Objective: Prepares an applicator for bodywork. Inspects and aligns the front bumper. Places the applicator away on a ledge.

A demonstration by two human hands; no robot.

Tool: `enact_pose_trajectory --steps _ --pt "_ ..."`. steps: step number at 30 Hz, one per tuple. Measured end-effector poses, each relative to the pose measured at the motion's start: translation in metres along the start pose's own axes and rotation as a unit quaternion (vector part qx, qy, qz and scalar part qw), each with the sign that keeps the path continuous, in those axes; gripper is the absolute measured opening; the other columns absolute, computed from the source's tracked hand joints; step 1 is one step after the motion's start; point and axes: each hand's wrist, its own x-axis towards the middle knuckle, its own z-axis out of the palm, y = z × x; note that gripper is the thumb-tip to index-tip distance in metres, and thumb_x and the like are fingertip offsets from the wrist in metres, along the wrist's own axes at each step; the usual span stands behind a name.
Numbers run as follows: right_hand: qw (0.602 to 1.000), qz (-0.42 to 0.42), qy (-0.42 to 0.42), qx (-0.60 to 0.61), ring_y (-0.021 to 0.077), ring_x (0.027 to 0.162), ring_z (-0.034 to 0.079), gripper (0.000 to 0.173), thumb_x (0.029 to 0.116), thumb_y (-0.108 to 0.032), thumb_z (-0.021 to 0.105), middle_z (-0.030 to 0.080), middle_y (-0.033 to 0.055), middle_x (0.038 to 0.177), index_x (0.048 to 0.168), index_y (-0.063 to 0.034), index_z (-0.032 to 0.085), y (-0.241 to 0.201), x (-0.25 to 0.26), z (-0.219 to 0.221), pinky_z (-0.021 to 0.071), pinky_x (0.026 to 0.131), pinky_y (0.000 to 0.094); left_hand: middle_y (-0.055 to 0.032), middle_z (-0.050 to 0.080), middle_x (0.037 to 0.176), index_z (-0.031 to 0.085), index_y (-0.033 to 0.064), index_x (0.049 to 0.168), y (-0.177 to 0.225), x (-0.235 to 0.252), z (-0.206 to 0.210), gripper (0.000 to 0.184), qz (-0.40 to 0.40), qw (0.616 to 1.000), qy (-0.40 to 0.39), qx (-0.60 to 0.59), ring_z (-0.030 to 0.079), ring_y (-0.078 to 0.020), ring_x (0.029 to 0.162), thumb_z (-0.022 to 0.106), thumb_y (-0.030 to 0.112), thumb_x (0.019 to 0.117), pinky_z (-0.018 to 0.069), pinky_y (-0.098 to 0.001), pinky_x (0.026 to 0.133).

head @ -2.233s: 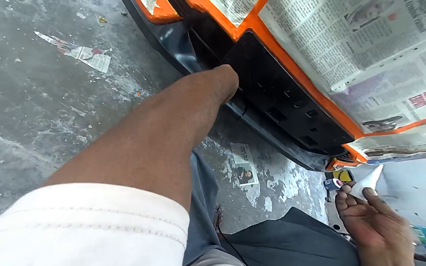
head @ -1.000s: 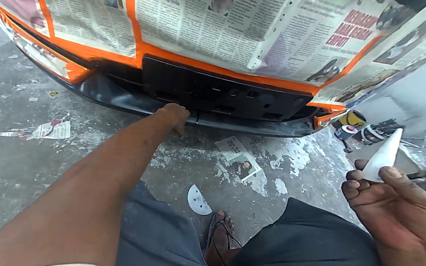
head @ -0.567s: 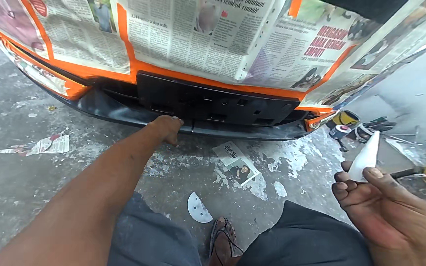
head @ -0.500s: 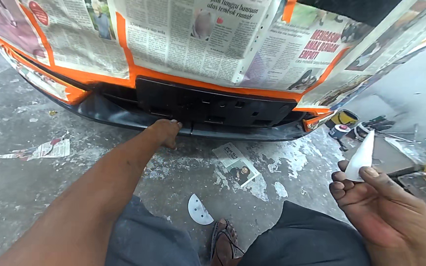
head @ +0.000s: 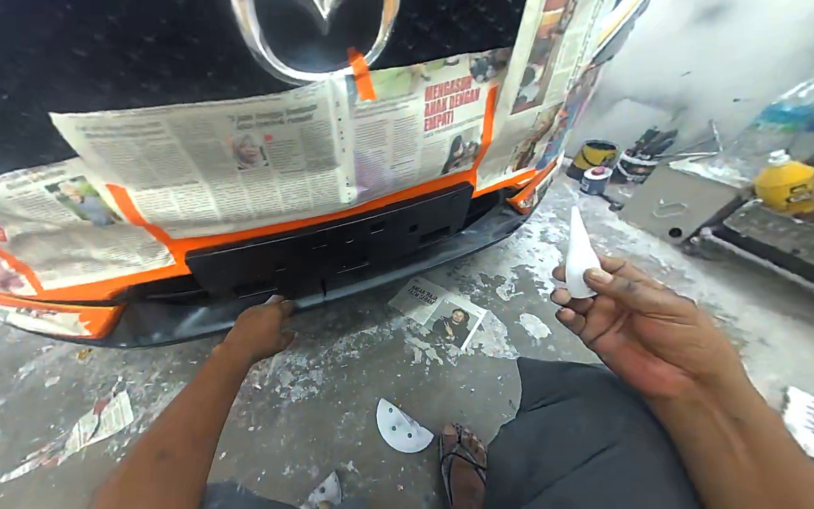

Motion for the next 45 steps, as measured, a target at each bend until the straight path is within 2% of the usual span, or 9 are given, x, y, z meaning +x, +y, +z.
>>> enact_pose_trajectory --steps 8,13,17,21,24,29,38,43,45 --pt "0.999 -0.011 -0.045 -0.015 0.0165 0.087 0.072 0.026 0.1033 -0.011 0.045 0.069 0.0114 0.118 0.119 -0.0118 0.067 0.0 0.001 -0.021 0.0627 0.071 0.0279 -0.011 0.07 0.118 0.073 0.0113 0.116 0.02 -0.007 -0.015 0.028 0.017 1.0 0.006 -0.014 0.068 -0.0305 0.109 0.063 0.033 0.0998 0.0531 -0.057 0.096" --pt "0.997 -0.028 -0.037 -0.068 0.0146 0.084 0.073 0.023 0.1009 -0.011 0.049 0.074 0.0067 0.108 0.107 -0.0175 0.07 0.0 0.022 -0.023 0.0632 0.07 0.0278 -0.0152 0.072 0.099 0.073 0.0079 0.1 0.046 0.006 -0.001 0.027 0.055 0.995 -0.08 -0.005 0.069 -0.0352 0.1 0.06 0.032 0.1007 0.0531 -0.0607 0.089" --pt "0.987 -0.021 -0.102 -0.123 0.0177 0.094 0.073 0.022 0.1052 -0.008 0.045 0.071 0.0056 0.114 0.112 -0.0168 0.064 -0.004 0.076 -0.011 0.0636 0.082 0.0338 -0.0222 0.07 0.107 0.07 0.0012 0.108 0.065 0.008 0.026 0.04 0.05 0.971 -0.235 0.012 0.066 -0.0413 0.106 0.064 0.039 0.0993 0.0503 -0.0666 0.091" --pt "0.977 0.01 -0.184 -0.111 0.0189 0.095 0.074 0.028 0.1009 -0.003 0.044 0.074 0.0071 0.11 0.107 -0.017 0.067 0.007 0.096 0.02 0.0644 0.08 0.0334 -0.0231 0.068 0.11 0.068 -0.0001 0.11 0.066 0.014 0.048 0.038 0.056 0.949 -0.305 0.059 0.065 -0.0421 0.107 0.07 0.035 0.095 0.0505 -0.0663 0.089" --pt "0.965 0.028 -0.24 -0.106 0.0231 0.096 0.074 0.025 0.0955 -0.003 0.054 0.074 0.0106 0.111 0.11 -0.0175 0.068 0.024 0.085 0.024 0.0645 0.081 0.0386 -0.0228 0.069 0.111 0.07 -0.0003 0.109 0.051 0.01 0.058 0.04 0.046 0.953 -0.295 0.053 0.065 -0.0415 0.108 0.074 0.035 0.0913 0.0503 -0.0656 0.092" --pt "0.969 0.059 -0.21 -0.119 0.0285 0.098 0.073 0.02 0.0964 0.002 0.056 0.071 0.0136 0.104 0.113 -0.0091 0.059 0.019 0.079 0.013 0.0623 0.088 0.047 -0.0228 0.069 0.113 0.068 0.0011 0.117 0.049 0.01 0.042 0.042 0.021 0.958 -0.287 0.012 0.065 -0.0416 0.11 0.071 0.037 0.0953 0.049 -0.0659 0.094" --pt "0.926 0.134 -0.28 -0.216 0.0228 0.093 0.073 0.026 0.0889 0.004 0.065 0.073 0.0131 0.103 0.112 -0.0061 0.057 0.041 0.086 0.019 0.0619 0.084 0.0391 -0.0177 0.07 0.111 0.069 0.0068 0.117 0.071 0.013 0.064 0.035 0.086 0.943 -0.31 0.085 0.066 -0.0377 0.109 0.068 0.036 0.0979 0.0499 -0.0627 0.094" --pt "0.921 0.139 -0.298 -0.209 0.0258 0.094 0.073 0.048 0.0886 0.011 0.063 0.073 0.0159 0.107 0.134 -0.0024 0.055 0.051 0.079 0.021 0.0632 0.08 0.0421 -0.0231 0.069 0.118 0.067 0.0076 0.128 0.08 -0.004 0.084 0.043 0.103 0.934 -0.338 0.052 0.064 -0.0446 0.114 0.07 0.036 0.0959 0.0466 -0.0693 0.098" --pt "0.94 0.114 -0.25 -0.202 0.0234 0.089 0.073 0.045 0.0902 0.011 0.065 0.073 0.0158 0.108 0.133 0.0002 0.056 0.045 0.081 0.018 0.0632 0.077 0.0401 -0.0277 0.065 0.125 0.063 0.0042 0.135 0.08 -0.004 0.077 0.049 0.118 0.931 -0.342 0.041 0.06 -0.0493 0.119 0.069 0.035 0.0975 0.0434 -0.0715 0.101"
